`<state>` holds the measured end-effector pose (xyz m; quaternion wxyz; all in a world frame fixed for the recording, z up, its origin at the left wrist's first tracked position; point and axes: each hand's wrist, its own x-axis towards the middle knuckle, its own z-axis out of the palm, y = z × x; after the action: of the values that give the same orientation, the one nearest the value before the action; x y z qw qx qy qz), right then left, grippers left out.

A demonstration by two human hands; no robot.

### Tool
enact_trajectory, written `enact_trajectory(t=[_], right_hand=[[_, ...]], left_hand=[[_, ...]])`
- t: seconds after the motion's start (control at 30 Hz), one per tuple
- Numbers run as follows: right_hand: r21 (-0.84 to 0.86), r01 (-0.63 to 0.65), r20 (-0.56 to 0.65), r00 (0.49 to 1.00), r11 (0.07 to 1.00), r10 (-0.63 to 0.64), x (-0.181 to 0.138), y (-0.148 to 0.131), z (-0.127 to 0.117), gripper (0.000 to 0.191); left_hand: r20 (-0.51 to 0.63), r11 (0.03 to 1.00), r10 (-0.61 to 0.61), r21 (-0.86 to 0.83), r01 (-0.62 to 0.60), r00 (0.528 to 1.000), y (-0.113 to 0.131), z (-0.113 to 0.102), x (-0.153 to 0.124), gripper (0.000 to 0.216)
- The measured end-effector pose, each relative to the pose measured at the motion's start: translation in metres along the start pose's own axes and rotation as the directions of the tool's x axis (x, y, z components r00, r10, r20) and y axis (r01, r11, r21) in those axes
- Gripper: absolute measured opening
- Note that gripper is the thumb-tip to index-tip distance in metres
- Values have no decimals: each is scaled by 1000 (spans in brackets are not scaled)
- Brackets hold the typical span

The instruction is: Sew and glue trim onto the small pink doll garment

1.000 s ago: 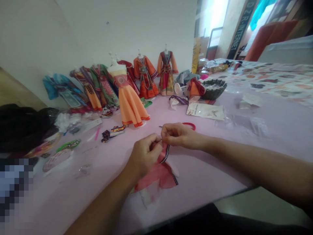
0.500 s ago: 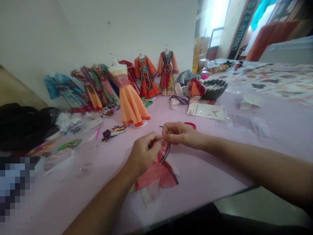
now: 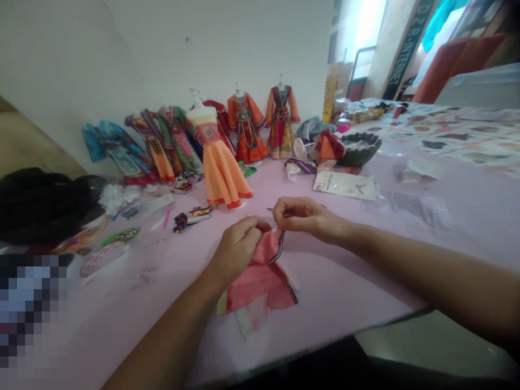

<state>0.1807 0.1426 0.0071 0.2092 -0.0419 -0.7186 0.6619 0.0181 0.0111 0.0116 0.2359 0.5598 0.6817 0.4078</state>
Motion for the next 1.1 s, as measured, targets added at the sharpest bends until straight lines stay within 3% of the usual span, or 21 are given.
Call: enact_trajectory(t=[0.13,0.23,0.43,0.63,0.8,0.87,0.97,1.1], right_hand=[[16,1,18,1000,1000,-1,-1,1,-2,17],[5,-20,36,999,1000,20,-1,2,-2,15],[69,-15,97,995,997,8,-1,7,1,14],[123,-196,211,963,973,168,-3,7,4,24],[120,-288,112,955,950,275,1,13,3,33],[118,-258,13,966,959,259,3,16,1,31],[61,-119,-147,981,991,127,5,16,1,23],[34,50,-135,990,998,-45,4,11,2,40]], left_hand=[[61,991,69,112,-75,996,-3,2,-1,19],[54,982,58,176,-66,997,-3,2,-2,15],[-193,983,133,150,-105,972,-1,-5,-1,25],[-383,978,208,82,-192,900,3,-6,-3,18],[-454,971,205,-20,-239,867,11,-7,-6,14],[-442,966,190,-76,-248,877,12,-7,-7,13],[-375,948,154,-206,-244,914,6,-6,-6,12],[-246,886,98,-420,-198,964,-4,-3,-3,10]])
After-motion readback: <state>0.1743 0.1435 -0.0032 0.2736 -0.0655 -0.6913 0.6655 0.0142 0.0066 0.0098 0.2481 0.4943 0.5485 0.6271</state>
